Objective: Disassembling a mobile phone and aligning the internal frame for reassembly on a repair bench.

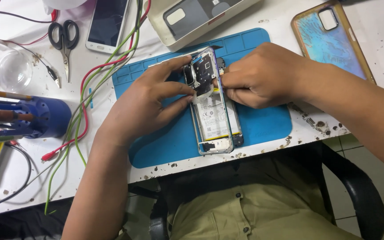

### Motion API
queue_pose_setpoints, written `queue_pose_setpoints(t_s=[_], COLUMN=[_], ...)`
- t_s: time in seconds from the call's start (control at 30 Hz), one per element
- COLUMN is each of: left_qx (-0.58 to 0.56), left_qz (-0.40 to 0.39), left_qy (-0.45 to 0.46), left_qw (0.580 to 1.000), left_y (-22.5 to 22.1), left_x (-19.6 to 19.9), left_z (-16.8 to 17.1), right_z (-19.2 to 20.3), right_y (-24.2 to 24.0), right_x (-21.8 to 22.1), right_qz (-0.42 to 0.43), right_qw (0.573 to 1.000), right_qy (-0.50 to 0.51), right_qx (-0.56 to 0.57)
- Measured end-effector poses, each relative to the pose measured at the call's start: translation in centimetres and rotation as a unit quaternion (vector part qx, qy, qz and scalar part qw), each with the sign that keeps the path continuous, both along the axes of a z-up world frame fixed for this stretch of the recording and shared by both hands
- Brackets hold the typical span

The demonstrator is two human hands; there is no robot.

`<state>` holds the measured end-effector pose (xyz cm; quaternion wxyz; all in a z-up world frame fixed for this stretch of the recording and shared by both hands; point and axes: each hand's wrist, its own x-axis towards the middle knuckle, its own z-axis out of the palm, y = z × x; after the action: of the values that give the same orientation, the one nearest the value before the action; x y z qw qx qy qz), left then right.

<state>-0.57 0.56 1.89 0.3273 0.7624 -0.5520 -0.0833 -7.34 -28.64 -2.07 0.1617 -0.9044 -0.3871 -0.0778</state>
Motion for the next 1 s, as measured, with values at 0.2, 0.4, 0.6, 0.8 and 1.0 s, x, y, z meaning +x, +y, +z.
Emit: queue_pose_setpoints(t_s=[0.2,0.4,0.6,0.8,1.0], left_qx=[0.026,0.049,0.060,0.054,0.064], left_qz=[-0.004,-0.009,-0.008,-0.008,-0.002], left_qy=[0.008,0.013,0.017,0.010,0.013], left_qw=[1.000,0.999,0.998,0.998,0.998], left_y=[-0.4,-0.6,-0.5,-0.6,-1.1], left_x=[-0.1,0.0,-0.2,0.0,0.0], left_z=[0.9,1.4,1.5,1.3,1.6], right_z=[0.2,0.2,0.4,0.4,0.6], right_y=[0.6,0.9,1.0,0.6,0.5], right_x=[0.5,0.8,0.9,1.1,1.2], right_qz=[-0.010,-0.003,0.000,-0.007,-0.025], right_qw=[0.994,0.991,0.991,0.983,0.980], right_qy=[0.106,0.131,0.131,0.179,0.193], right_qx=[0.028,0.035,0.005,0.032,0.032])
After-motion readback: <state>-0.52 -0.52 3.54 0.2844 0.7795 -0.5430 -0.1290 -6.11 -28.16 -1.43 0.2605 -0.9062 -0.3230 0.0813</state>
